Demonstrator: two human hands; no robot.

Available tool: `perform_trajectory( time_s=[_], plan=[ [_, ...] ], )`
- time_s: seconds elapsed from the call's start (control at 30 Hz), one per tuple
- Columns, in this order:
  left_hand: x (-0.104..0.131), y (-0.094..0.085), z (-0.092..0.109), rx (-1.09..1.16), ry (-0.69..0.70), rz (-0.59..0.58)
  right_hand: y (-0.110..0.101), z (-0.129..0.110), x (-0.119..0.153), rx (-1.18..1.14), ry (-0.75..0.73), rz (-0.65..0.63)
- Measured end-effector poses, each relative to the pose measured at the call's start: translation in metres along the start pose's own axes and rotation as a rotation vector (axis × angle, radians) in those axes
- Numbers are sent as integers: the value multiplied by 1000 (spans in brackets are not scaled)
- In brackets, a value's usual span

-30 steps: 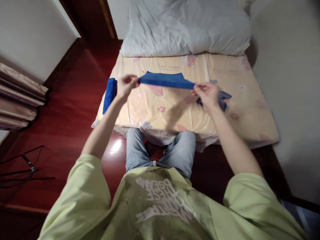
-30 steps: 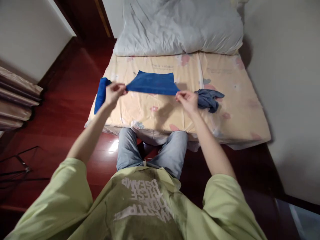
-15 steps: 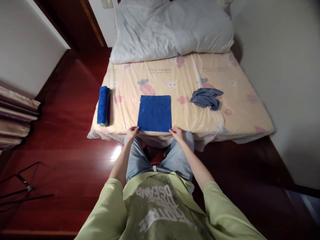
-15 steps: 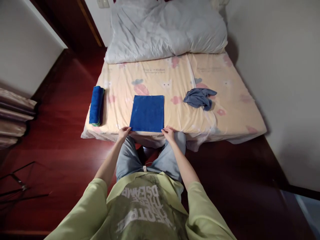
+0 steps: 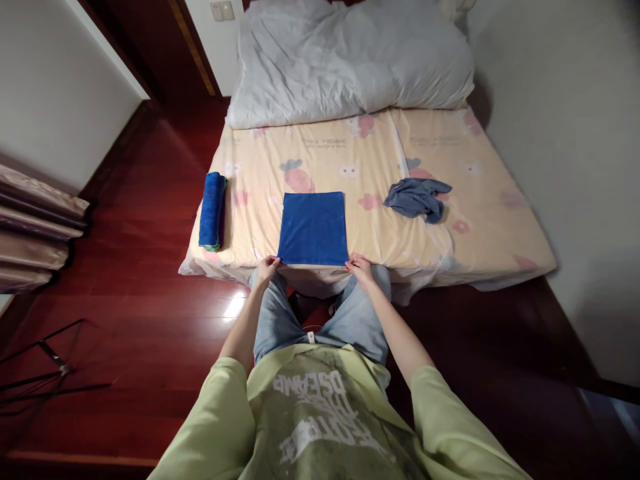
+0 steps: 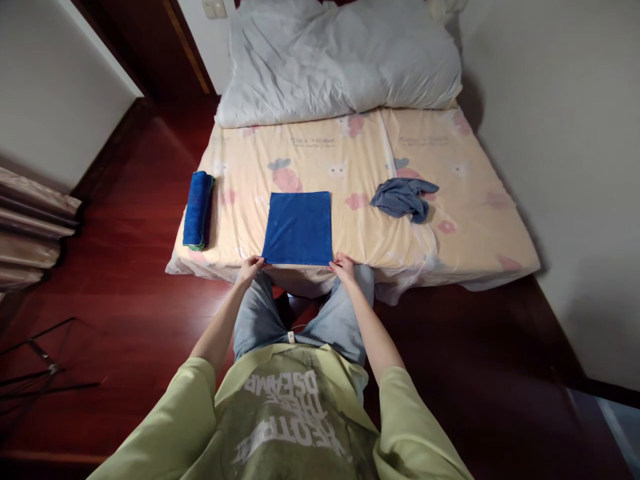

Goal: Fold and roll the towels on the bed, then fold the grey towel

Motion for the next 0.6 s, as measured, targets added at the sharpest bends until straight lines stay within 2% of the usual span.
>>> perform_trajectory(
  time_s=[0.2, 0.6],
  plan=[
    [10, -2, 0, -79, -20, 54, 0, 5, 0, 0, 13, 34],
    [20, 2, -2, -127, 30, 89, -1, 10, 3, 82, 40, -52]
  ],
)
Point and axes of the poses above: each hand's wrist, its own x-axis away from the middle knuckle, its own y-axis out of the palm, z = x × y, the point moved 2 cm from there along -x, towards the middle knuckle, and after that the axes turned 12 degrees about -z, right-handed, at the moved point
